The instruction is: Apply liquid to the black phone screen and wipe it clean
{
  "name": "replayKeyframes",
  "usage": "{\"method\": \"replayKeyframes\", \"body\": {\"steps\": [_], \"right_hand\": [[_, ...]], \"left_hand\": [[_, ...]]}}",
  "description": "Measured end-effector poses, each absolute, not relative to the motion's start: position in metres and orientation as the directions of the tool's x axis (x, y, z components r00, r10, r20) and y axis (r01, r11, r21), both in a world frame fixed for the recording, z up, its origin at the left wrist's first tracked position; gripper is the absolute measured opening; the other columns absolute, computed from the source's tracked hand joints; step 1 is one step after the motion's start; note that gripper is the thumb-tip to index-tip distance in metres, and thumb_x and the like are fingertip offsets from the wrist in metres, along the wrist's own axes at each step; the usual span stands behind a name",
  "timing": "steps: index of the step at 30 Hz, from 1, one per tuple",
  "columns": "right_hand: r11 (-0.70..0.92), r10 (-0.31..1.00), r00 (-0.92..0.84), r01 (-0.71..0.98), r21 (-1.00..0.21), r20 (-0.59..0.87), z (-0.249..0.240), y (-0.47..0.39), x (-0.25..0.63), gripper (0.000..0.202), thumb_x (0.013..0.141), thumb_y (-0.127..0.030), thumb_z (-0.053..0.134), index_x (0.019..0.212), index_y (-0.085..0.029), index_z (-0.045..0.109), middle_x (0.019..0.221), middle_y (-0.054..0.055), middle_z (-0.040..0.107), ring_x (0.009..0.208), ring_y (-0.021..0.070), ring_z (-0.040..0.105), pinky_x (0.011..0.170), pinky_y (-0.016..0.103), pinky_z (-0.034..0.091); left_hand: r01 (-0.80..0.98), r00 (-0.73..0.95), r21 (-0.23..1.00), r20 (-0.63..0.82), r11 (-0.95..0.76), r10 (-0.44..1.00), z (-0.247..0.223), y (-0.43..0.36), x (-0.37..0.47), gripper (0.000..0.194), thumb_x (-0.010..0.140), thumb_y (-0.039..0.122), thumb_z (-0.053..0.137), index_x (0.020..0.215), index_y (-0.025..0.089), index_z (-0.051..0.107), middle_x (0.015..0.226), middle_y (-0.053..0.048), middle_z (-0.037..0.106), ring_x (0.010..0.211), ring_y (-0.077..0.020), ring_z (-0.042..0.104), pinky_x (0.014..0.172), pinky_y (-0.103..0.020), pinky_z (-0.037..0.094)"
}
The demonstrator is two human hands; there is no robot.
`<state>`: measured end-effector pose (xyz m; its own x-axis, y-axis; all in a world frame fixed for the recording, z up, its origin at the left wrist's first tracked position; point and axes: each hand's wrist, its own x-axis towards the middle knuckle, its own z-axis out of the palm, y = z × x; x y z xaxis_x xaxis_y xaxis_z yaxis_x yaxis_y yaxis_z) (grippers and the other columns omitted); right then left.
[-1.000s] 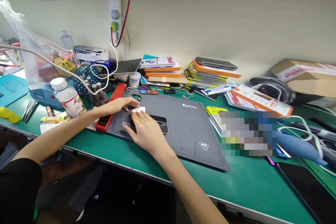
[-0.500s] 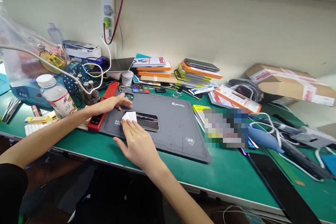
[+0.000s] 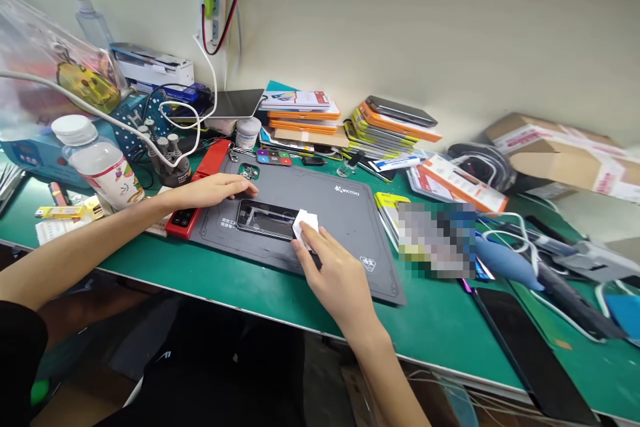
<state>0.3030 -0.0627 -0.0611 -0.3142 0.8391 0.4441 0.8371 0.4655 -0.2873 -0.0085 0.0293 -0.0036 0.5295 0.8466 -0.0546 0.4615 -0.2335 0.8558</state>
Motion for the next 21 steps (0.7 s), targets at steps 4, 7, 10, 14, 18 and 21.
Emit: {"method": "replayKeyframes", "body": {"steps": [4, 7, 10, 14, 18, 21], "right_hand": [[0.462, 0.831, -0.323, 0.854, -0.238, 0.453, -0.061, -0.054, 0.290, 0.057, 0.111, -0.056, 0.047, 0.144, -0.016, 0.071, 0.138, 0.015, 0.076, 0.133, 0.0411, 0.069, 0.102, 0.055, 0.065], [0.489, 0.815, -0.362, 0.849, -0.202, 0.453, -0.057, -0.047, 0.281, 0.061, 0.110, -0.057, 0.048, 0.144, -0.012, 0.070, 0.136, 0.018, 0.076, 0.130, 0.0420, 0.071, 0.103, 0.056, 0.064], [0.529, 0.788, -0.405, 0.831, -0.173, 0.463, -0.054, -0.049, 0.280, 0.062, 0.111, -0.057, 0.048, 0.142, -0.009, 0.070, 0.134, 0.019, 0.077, 0.129, 0.0409, 0.073, 0.106, 0.056, 0.063], [0.528, 0.783, -0.404, 0.834, -0.161, 0.472, -0.055, -0.060, 0.289, 0.058, 0.111, -0.054, 0.049, 0.143, -0.011, 0.070, 0.136, 0.018, 0.077, 0.129, 0.0402, 0.073, 0.105, 0.056, 0.063], [0.477, 0.826, -0.367, 0.860, -0.182, 0.427, -0.054, -0.046, 0.292, 0.051, 0.109, -0.051, 0.053, 0.140, -0.016, 0.073, 0.136, 0.014, 0.078, 0.132, 0.0428, 0.070, 0.103, 0.058, 0.064], [0.456, 0.852, -0.356, 0.864, -0.212, 0.384, -0.050, -0.031, 0.280, 0.052, 0.107, -0.052, 0.056, 0.138, -0.014, 0.074, 0.135, 0.016, 0.077, 0.134, 0.0442, 0.068, 0.103, 0.058, 0.063]], "left_hand": [[0.514, 0.566, 0.798, -0.040, -0.315, 0.823, -0.004, 0.030, -0.011, 0.038, 0.103, 0.027, 0.049, 0.131, 0.016, 0.072, 0.138, -0.007, 0.076, 0.133, -0.0203, 0.068, 0.120, -0.034, 0.046], [0.499, 0.595, 0.794, -0.024, -0.347, 0.803, -0.008, 0.033, -0.014, 0.047, 0.094, 0.012, 0.048, 0.136, 0.016, 0.068, 0.140, -0.009, 0.075, 0.133, -0.0186, 0.069, 0.119, -0.035, 0.049], [0.479, 0.611, 0.795, 0.003, -0.372, 0.792, -0.011, 0.035, -0.016, 0.051, 0.089, 0.009, 0.052, 0.138, 0.016, 0.065, 0.139, -0.010, 0.075, 0.132, -0.0186, 0.070, 0.116, -0.035, 0.052], [0.465, 0.613, 0.807, 0.004, -0.365, 0.790, -0.013, 0.035, -0.015, 0.043, 0.093, 0.024, 0.067, 0.135, 0.016, 0.066, 0.137, -0.012, 0.076, 0.128, -0.0217, 0.072, 0.110, -0.035, 0.055], [0.478, 0.611, 0.796, 0.002, -0.371, 0.791, -0.013, 0.034, -0.014, 0.052, 0.087, 0.028, 0.077, 0.137, 0.017, 0.066, 0.138, -0.011, 0.076, 0.130, -0.0235, 0.071, 0.110, -0.035, 0.053], [0.500, 0.605, 0.789, -0.025, -0.356, 0.796, -0.011, 0.033, -0.014, 0.059, 0.087, 0.029, 0.077, 0.143, 0.017, 0.062, 0.141, -0.012, 0.074, 0.132, -0.0241, 0.069, 0.112, -0.036, 0.052]]}}
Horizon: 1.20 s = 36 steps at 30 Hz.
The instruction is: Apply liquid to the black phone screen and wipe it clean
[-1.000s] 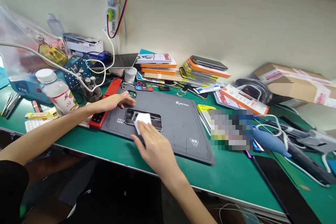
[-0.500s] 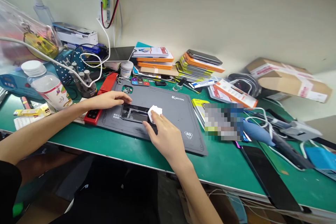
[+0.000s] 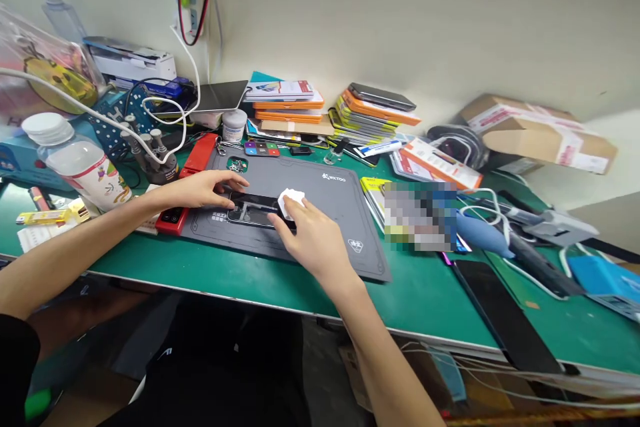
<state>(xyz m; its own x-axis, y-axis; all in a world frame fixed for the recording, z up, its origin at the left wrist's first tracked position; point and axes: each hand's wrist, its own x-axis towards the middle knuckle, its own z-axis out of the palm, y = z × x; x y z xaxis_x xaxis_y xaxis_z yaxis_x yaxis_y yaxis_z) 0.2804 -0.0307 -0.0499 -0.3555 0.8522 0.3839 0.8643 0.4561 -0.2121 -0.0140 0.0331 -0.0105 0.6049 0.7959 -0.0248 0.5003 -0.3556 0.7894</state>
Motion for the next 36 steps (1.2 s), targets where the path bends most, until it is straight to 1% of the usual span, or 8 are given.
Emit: {"method": "replayKeyframes", "body": {"steps": [8, 13, 17, 23, 25, 27, 32, 36], "right_hand": [[0.552, 0.805, -0.430, 0.795, -0.251, 0.407, -0.043, -0.051, 0.257, 0.056, 0.110, -0.049, 0.052, 0.150, -0.013, 0.065, 0.150, 0.014, 0.069, 0.147, 0.0365, 0.059, 0.127, 0.053, 0.047], [0.412, 0.882, -0.289, 0.855, -0.314, 0.372, -0.044, -0.037, 0.268, 0.050, 0.110, -0.046, 0.051, 0.148, -0.018, 0.068, 0.148, 0.009, 0.071, 0.149, 0.0368, 0.058, 0.124, 0.056, 0.050], [0.473, 0.858, -0.352, 0.826, -0.308, 0.375, -0.045, -0.051, 0.267, 0.058, 0.108, -0.050, 0.056, 0.154, -0.015, 0.062, 0.154, 0.012, 0.066, 0.149, 0.0362, 0.057, 0.127, 0.056, 0.046], [0.472, 0.859, -0.322, 0.799, -0.373, 0.397, -0.049, -0.069, 0.282, 0.047, 0.111, -0.042, 0.050, 0.151, -0.022, 0.066, 0.152, 0.005, 0.068, 0.148, 0.0328, 0.059, 0.127, 0.054, 0.047], [0.424, 0.884, -0.284, 0.820, -0.384, 0.370, -0.049, -0.060, 0.285, 0.045, 0.111, -0.041, 0.051, 0.150, -0.026, 0.067, 0.151, 0.002, 0.069, 0.147, 0.0339, 0.059, 0.123, 0.055, 0.051], [0.400, 0.893, -0.270, 0.842, -0.362, 0.359, -0.048, -0.054, 0.282, 0.046, 0.110, -0.040, 0.052, 0.151, -0.026, 0.065, 0.151, 0.005, 0.069, 0.144, 0.0345, 0.062, 0.120, 0.055, 0.054], [0.443, 0.834, -0.313, 0.871, -0.213, 0.455, -0.055, -0.075, 0.260, 0.063, 0.109, -0.050, 0.055, 0.158, -0.010, 0.056, 0.153, 0.022, 0.064, 0.143, 0.0377, 0.063, 0.120, 0.057, 0.053], [0.446, 0.837, -0.289, 0.852, -0.274, 0.464, -0.060, -0.087, 0.263, 0.057, 0.112, -0.047, 0.050, 0.154, -0.011, 0.060, 0.151, 0.020, 0.066, 0.141, 0.0368, 0.065, 0.118, 0.056, 0.056]], "left_hand": [[0.545, 0.604, 0.744, -0.028, -0.387, 0.797, -0.005, 0.039, -0.017, 0.068, 0.086, 0.047, 0.075, 0.147, 0.019, 0.060, 0.146, -0.011, 0.071, 0.134, -0.0264, 0.067, 0.115, -0.040, 0.051], [0.588, 0.604, 0.699, -0.045, -0.407, 0.796, -0.005, 0.045, -0.018, 0.070, 0.087, 0.058, 0.072, 0.146, 0.023, 0.061, 0.147, -0.009, 0.070, 0.136, -0.0288, 0.066, 0.119, -0.043, 0.049], [0.596, 0.623, 0.666, -0.032, -0.448, 0.782, -0.003, 0.041, -0.015, 0.070, 0.090, 0.058, 0.069, 0.149, 0.022, 0.059, 0.149, -0.010, 0.068, 0.136, -0.0271, 0.065, 0.118, -0.039, 0.050], [0.617, 0.744, 0.260, 0.116, -0.743, 0.659, -0.005, 0.029, -0.007, 0.062, 0.105, 0.057, 0.054, 0.155, 0.020, 0.055, 0.143, -0.015, 0.066, 0.132, -0.0301, 0.064, 0.114, -0.042, 0.048], [0.606, 0.764, 0.206, 0.122, -0.769, 0.634, -0.005, 0.027, -0.006, 0.062, 0.106, 0.058, 0.052, 0.156, 0.021, 0.054, 0.142, -0.015, 0.066, 0.129, -0.0296, 0.065, 0.112, -0.040, 0.049], [0.598, 0.771, 0.201, 0.119, -0.776, 0.625, -0.004, 0.027, -0.007, 0.068, 0.104, 0.063, 0.057, 0.158, 0.021, 0.052, 0.144, -0.015, 0.065, 0.130, -0.0293, 0.064, 0.111, -0.038, 0.048], [0.612, 0.764, 0.212, 0.088, -0.762, 0.639, -0.001, 0.024, -0.007, 0.074, 0.101, 0.063, 0.063, 0.160, 0.022, 0.049, 0.144, -0.015, 0.064, 0.131, -0.0298, 0.063, 0.110, -0.036, 0.047], [0.626, 0.752, 0.243, 0.063, -0.741, 0.656, 0.000, 0.022, -0.007, 0.071, 0.099, 0.061, 0.067, 0.158, 0.024, 0.053, 0.140, -0.013, 0.066, 0.129, -0.0294, 0.064, 0.106, -0.035, 0.049]]}}
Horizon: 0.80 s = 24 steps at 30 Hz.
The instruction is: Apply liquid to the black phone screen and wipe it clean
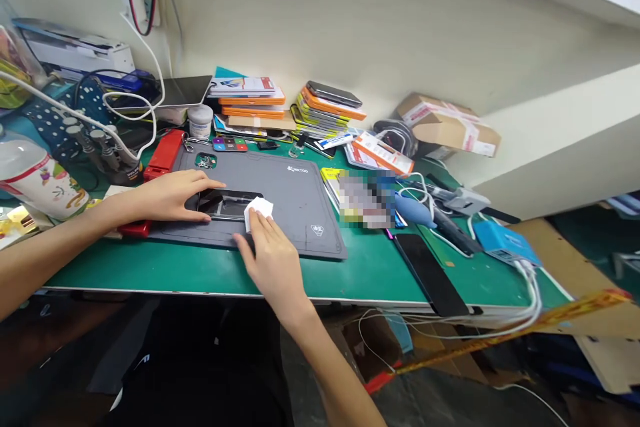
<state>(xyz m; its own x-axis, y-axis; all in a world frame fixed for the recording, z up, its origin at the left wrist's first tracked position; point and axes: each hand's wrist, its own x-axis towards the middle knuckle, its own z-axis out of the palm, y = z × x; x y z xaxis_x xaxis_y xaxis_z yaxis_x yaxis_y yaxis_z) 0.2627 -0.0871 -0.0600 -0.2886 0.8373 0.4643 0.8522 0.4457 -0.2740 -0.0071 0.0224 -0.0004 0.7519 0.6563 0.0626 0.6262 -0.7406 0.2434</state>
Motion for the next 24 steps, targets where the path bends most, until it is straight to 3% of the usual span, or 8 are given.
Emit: {"method": "replayKeyframes", "body": {"steps": [4, 8, 13, 16, 19, 24], "right_hand": [[0.389, 0.896, -0.211, 0.795, -0.465, 0.390, -0.057, -0.072, 0.275, 0.049, 0.110, -0.043, 0.052, 0.151, -0.019, 0.065, 0.151, 0.011, 0.068, 0.140, 0.0327, 0.066, 0.116, 0.051, 0.057], [0.344, 0.928, -0.173, 0.740, -0.578, 0.331, -0.056, -0.062, 0.290, 0.047, 0.107, -0.039, 0.058, 0.151, -0.028, 0.066, 0.149, 0.005, 0.070, 0.134, 0.0296, 0.071, 0.117, 0.050, 0.057], [0.350, 0.920, -0.168, 0.759, -0.550, 0.354, -0.060, -0.057, 0.315, 0.043, 0.107, -0.036, 0.054, 0.146, -0.028, 0.071, 0.141, 0.005, 0.076, 0.131, 0.0294, 0.073, 0.114, 0.051, 0.059], [0.400, 0.882, -0.193, 0.789, -0.467, 0.430, -0.063, -0.055, 0.321, 0.041, 0.110, -0.034, 0.049, 0.143, -0.027, 0.072, 0.143, 0.007, 0.075, 0.134, 0.0290, 0.071, 0.116, 0.052, 0.057], [0.365, 0.841, -0.098, 0.830, -0.423, 0.532, -0.064, -0.057, 0.320, 0.043, 0.111, -0.032, 0.047, 0.148, -0.025, 0.068, 0.133, 0.009, 0.080, 0.127, 0.0286, 0.074, 0.117, 0.056, 0.055], [0.289, 0.851, 0.057, 0.780, -0.555, 0.522, -0.062, -0.062, 0.321, 0.038, 0.110, -0.036, 0.053, 0.139, -0.023, 0.074, 0.128, 0.010, 0.081, 0.118, 0.0280, 0.076, 0.105, 0.050, 0.062]], "left_hand": [[0.641, 0.739, 0.260, 0.046, -0.722, 0.673, 0.005, 0.020, -0.008, 0.062, 0.100, 0.056, 0.066, 0.153, 0.025, 0.058, 0.141, -0.010, 0.068, 0.127, -0.0269, 0.067, 0.104, -0.032, 0.050], [0.667, 0.728, 0.181, 0.051, -0.723, 0.684, 0.011, 0.017, -0.006, 0.061, 0.100, 0.057, 0.065, 0.152, 0.025, 0.060, 0.140, -0.008, 0.072, 0.123, -0.0272, 0.071, 0.099, -0.032, 0.054], [0.606, 0.792, -0.013, 0.099, -0.795, 0.602, 0.004, 0.015, -0.002, 0.051, 0.103, 0.048, 0.061, 0.146, 0.021, 0.067, 0.143, -0.014, 0.072, 0.123, -0.0299, 0.073, 0.100, -0.038, 0.059], [0.543, 0.837, -0.093, 0.140, -0.835, 0.529, -0.003, 0.015, -0.001, 0.046, 0.104, 0.041, 0.056, 0.141, 0.019, 0.072, 0.142, -0.016, 0.073, 0.124, -0.0303, 0.074, 0.101, -0.040, 0.061], [0.503, 0.862, -0.146, 0.156, -0.852, 0.482, -0.006, 0.015, -0.002, 0.044, 0.104, 0.037, 0.053, 0.139, 0.017, 0.073, 0.143, -0.018, 0.073, 0.128, -0.0308, 0.074, 0.103, -0.042, 0.062], [0.506, 0.861, -0.162, 0.151, -0.847, 0.486, -0.006, 0.014, -0.001, 0.047, 0.104, 0.034, 0.049, 0.140, 0.015, 0.072, 0.147, -0.019, 0.069, 0.133, -0.0319, 0.072, 0.103, -0.044, 0.064]]}}
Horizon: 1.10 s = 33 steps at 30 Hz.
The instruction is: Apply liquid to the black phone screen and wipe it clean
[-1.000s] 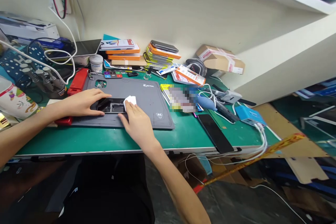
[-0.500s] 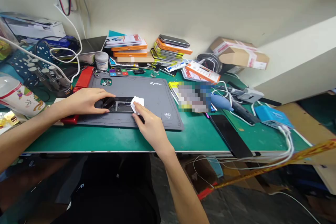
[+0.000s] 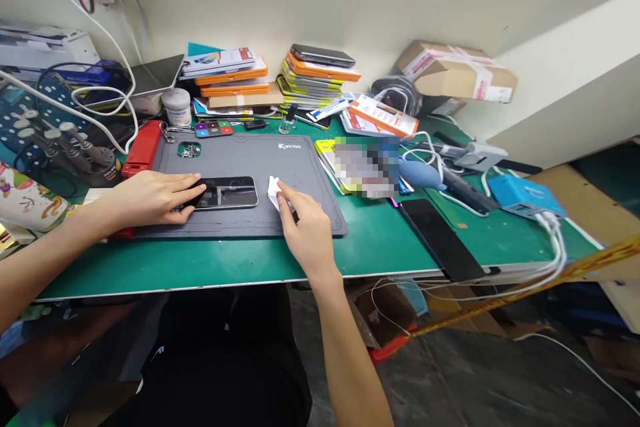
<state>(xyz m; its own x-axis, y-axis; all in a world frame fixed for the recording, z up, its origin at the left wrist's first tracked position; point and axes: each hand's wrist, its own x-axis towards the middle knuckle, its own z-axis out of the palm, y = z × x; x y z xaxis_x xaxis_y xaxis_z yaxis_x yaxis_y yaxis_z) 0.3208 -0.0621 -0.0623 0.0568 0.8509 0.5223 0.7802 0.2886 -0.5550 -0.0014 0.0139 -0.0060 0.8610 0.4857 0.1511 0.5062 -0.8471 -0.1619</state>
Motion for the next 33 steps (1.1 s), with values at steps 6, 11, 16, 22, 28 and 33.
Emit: {"method": "replayKeyframes", "body": {"steps": [6, 11, 16, 22, 28, 33], "right_hand": [[0.383, 0.815, -0.033, 0.780, -0.495, 0.578, -0.0580, -0.0634, 0.3222, 0.039, 0.110, -0.032, 0.055, 0.145, -0.025, 0.069, 0.151, 0.010, 0.069, 0.143, 0.0280, 0.062, 0.122, 0.055, 0.050], [0.520, 0.788, -0.250, 0.759, -0.391, 0.562, -0.0548, -0.0644, 0.3191, 0.037, 0.110, -0.029, 0.053, 0.142, -0.026, 0.072, 0.157, 0.008, 0.065, 0.149, 0.0281, 0.057, 0.124, 0.057, 0.049], [0.564, 0.786, -0.328, 0.727, -0.391, 0.524, -0.0565, -0.0639, 0.3173, 0.037, 0.111, -0.028, 0.053, 0.142, -0.024, 0.072, 0.147, 0.006, 0.073, 0.143, 0.0271, 0.063, 0.122, 0.054, 0.051], [0.537, 0.815, -0.320, 0.730, -0.423, 0.483, -0.0570, -0.0649, 0.3177, 0.039, 0.111, -0.030, 0.051, 0.146, -0.028, 0.070, 0.149, 0.004, 0.071, 0.140, 0.0268, 0.065, 0.120, 0.055, 0.052], [0.558, 0.796, -0.340, 0.733, -0.389, 0.502, -0.0570, -0.0655, 0.3187, 0.038, 0.112, -0.028, 0.051, 0.146, -0.023, 0.068, 0.150, 0.006, 0.071, 0.137, 0.0253, 0.067, 0.115, 0.051, 0.054], [0.572, 0.781, -0.346, 0.730, -0.374, 0.520, -0.0575, -0.0647, 0.3189, 0.038, 0.112, -0.026, 0.053, 0.146, -0.025, 0.069, 0.149, 0.007, 0.071, 0.136, 0.0272, 0.069, 0.112, 0.053, 0.056]], "left_hand": [[0.533, 0.846, -0.174, 0.133, -0.828, 0.516, -0.0043, 0.0105, 0.0029, 0.047, 0.104, 0.033, 0.048, 0.140, 0.015, 0.072, 0.147, -0.019, 0.069, 0.133, -0.0325, 0.071, 0.098, -0.044, 0.065], [0.523, 0.850, -0.271, 0.091, -0.808, 0.519, -0.0017, 0.0084, 0.0065, 0.046, 0.104, 0.032, 0.046, 0.140, 0.016, 0.071, 0.147, -0.017, 0.070, 0.131, -0.0303, 0.073, 0.093, -0.038, 0.066], [0.526, 0.848, -0.264, 0.091, -0.809, 0.522, -0.0015, 0.0075, 0.0081, 0.046, 0.104, 0.031, 0.047, 0.139, 0.013, 0.071, 0.147, -0.020, 0.070, 0.128, -0.0318, 0.074, 0.090, -0.039, 0.066], [0.518, 0.853, -0.267, 0.095, -0.812, 0.513, -0.0020, 0.0077, 0.0074, 0.044, 0.104, 0.030, 0.047, 0.138, 0.014, 0.070, 0.145, -0.019, 0.071, 0.126, -0.0304, 0.075, 0.090, -0.038, 0.066], [0.537, 0.843, -0.221, 0.127, -0.814, 0.522, -0.0033, 0.0082, 0.0065, 0.044, 0.103, 0.030, 0.049, 0.139, 0.018, 0.070, 0.142, -0.015, 0.073, 0.127, -0.0287, 0.075, 0.092, -0.036, 0.065], [0.490, 0.870, -0.321, 0.123, -0.811, 0.477, -0.0014, 0.0073, 0.0077, 0.044, 0.104, 0.028, 0.045, 0.135, 0.012, 0.071, 0.139, -0.018, 0.074, 0.122, -0.0304, 0.077, 0.085, -0.038, 0.067]]}}
